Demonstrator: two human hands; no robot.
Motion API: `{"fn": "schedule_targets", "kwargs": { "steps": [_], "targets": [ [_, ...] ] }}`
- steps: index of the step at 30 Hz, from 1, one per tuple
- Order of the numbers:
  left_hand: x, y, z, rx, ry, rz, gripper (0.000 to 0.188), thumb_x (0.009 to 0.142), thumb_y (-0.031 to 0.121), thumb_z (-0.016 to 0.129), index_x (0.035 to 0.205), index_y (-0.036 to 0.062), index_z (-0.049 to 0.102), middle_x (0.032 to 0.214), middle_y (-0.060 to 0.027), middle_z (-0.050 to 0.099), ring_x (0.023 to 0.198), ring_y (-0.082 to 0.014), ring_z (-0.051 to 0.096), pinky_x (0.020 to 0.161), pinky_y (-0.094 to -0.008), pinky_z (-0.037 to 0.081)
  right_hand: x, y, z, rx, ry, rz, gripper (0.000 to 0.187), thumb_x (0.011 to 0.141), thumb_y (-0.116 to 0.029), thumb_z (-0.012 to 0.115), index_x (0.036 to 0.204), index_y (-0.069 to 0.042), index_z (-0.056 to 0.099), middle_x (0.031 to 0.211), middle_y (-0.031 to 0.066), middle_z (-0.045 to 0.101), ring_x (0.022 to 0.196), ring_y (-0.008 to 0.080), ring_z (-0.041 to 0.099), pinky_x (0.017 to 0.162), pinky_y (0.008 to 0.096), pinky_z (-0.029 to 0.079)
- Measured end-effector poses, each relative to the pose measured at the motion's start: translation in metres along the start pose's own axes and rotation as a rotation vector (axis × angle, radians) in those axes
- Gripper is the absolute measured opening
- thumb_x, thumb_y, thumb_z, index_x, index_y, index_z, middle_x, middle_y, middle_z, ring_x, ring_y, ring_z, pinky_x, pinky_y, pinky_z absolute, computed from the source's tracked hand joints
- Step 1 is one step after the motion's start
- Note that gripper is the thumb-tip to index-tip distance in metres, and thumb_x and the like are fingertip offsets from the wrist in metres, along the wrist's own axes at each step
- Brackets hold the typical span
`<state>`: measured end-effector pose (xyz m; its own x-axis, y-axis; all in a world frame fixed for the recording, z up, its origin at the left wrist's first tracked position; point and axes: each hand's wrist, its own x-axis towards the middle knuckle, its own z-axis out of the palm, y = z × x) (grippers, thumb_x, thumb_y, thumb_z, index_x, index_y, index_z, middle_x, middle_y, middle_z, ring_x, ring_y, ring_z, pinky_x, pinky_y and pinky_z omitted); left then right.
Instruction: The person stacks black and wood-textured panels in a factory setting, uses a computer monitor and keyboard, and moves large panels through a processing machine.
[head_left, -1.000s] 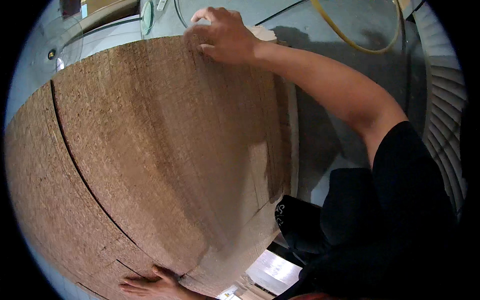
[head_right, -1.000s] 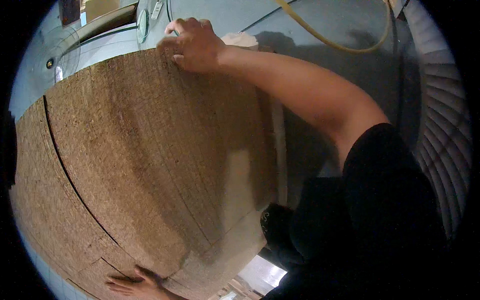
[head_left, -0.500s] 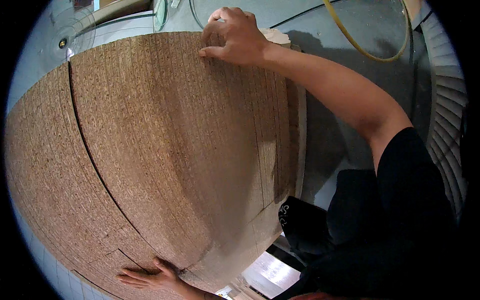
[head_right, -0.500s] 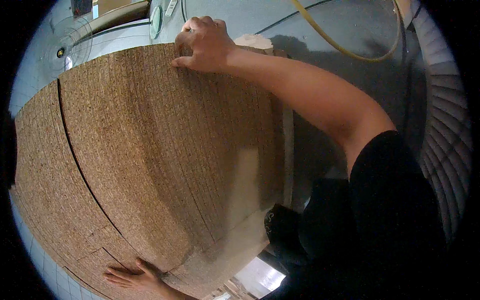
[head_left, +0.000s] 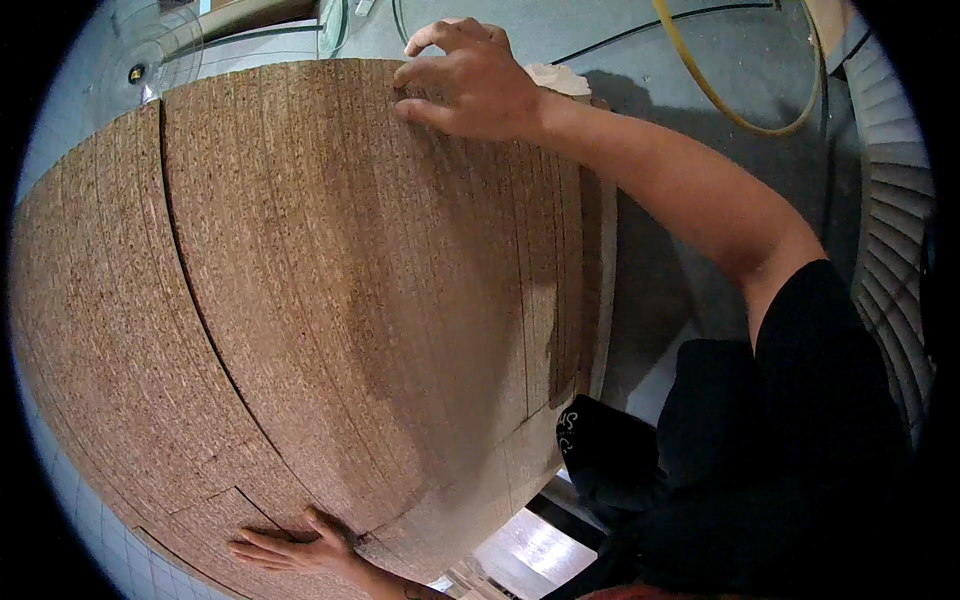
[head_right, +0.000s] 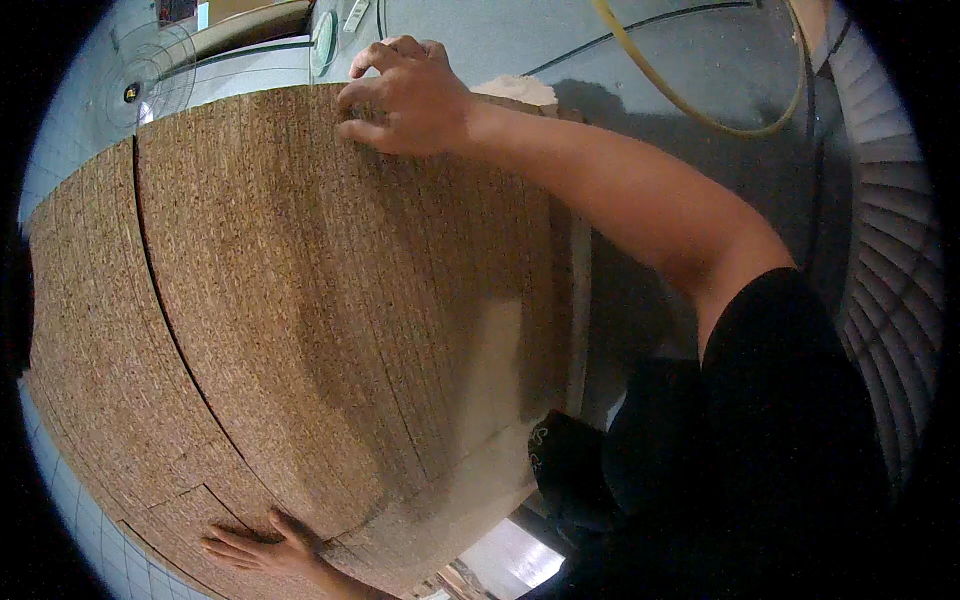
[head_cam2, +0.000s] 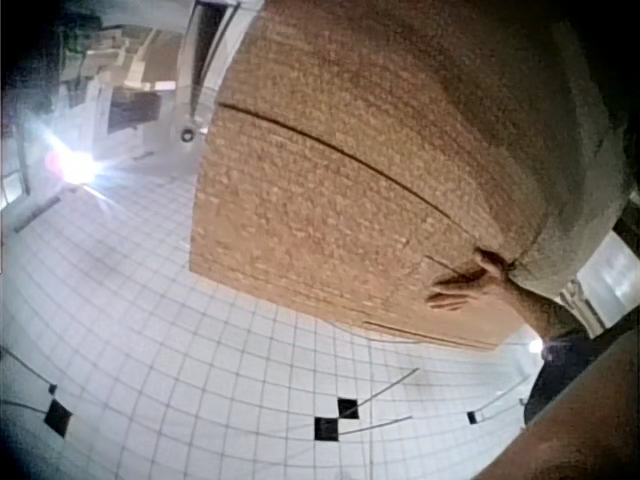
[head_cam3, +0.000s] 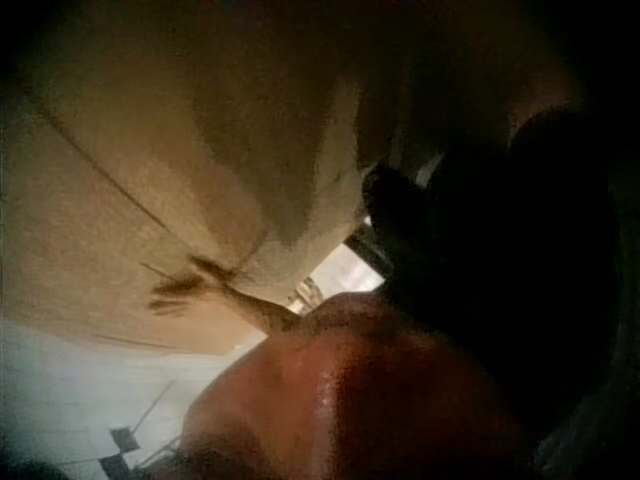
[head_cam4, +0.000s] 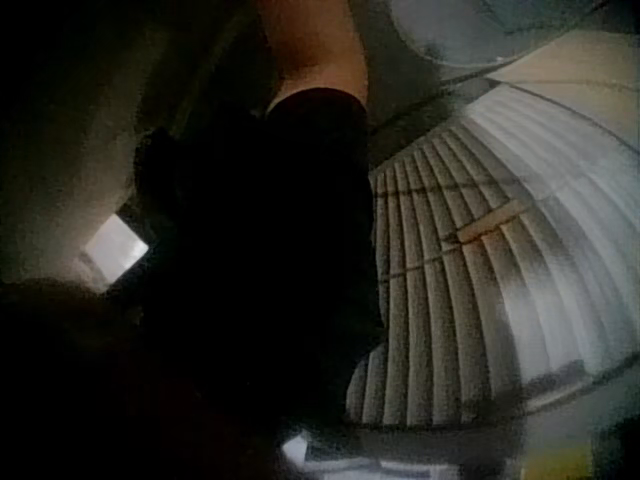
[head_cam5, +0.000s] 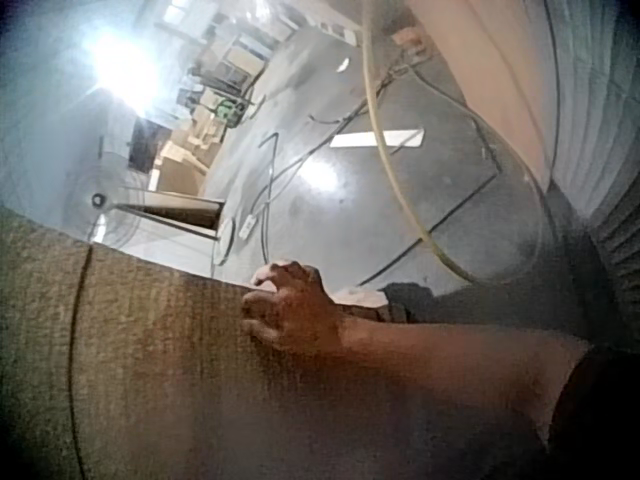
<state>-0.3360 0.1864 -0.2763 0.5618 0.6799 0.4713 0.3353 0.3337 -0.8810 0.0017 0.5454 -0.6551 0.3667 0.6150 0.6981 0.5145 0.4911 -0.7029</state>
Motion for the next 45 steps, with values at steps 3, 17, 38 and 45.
{"fn": "schedule_targets", "kwargs": {
  "steps": [3,17,38,45],
  "targets": [
    [0.000,0.000,0.001,-0.020,0.003,0.004,0.098,0.094,0.080,0.046,0.163,0.0118,0.035,0.169,-0.0231,0.025,0.155,-0.0469,0.024,0.120,-0.0653,0.025,0.010,-0.009,0.002,0.025,0.005,0.067,0.040,0.080,-0.058,0.079,0.104,-0.026,0.079,0.130,0.0059,0.061,0.132,0.0306,0.048,0.105,0.0572,0.037],
    [-0.001,0.000,0.002,0.010,-0.006,-0.040,0.102,0.091,0.084,0.045,0.163,0.0131,0.035,0.171,-0.0185,0.024,0.157,-0.0423,0.021,0.120,-0.0669,0.023,0.016,-0.035,-0.006,-0.044,0.027,-0.075,0.040,0.085,-0.046,0.079,0.120,-0.028,0.074,0.132,0.0034,0.060,0.133,0.0303,0.047,0.109,0.0554,0.037],
    [0.001,0.001,-0.003,-0.071,-0.008,-0.084,0.102,0.089,0.083,0.051,0.163,0.0131,0.036,0.171,-0.0177,0.024,0.157,-0.0426,0.023,0.122,-0.0637,0.022,0.044,-0.070,0.001,0.021,0.037,-0.113,0.053,0.082,-0.045,0.083,0.129,-0.026,0.066,0.140,0.0078,0.054,0.137,0.0334,0.045,0.110,0.0567,0.033],
    [-0.004,-0.001,-0.003,-0.068,-0.036,-0.122,0.104,0.088,0.085,0.049,0.163,0.0151,0.036,0.171,-0.0170,0.024,0.157,-0.0424,0.022,0.122,-0.0655,0.022,0.053,-0.086,-0.015,0.067,0.004,-0.077,0.048,0.084,-0.053,0.078,0.119,-0.020,0.074,0.137,0.0078,0.058,0.136,0.0326,0.045,0.111,0.0538,0.033]
  ]
}}
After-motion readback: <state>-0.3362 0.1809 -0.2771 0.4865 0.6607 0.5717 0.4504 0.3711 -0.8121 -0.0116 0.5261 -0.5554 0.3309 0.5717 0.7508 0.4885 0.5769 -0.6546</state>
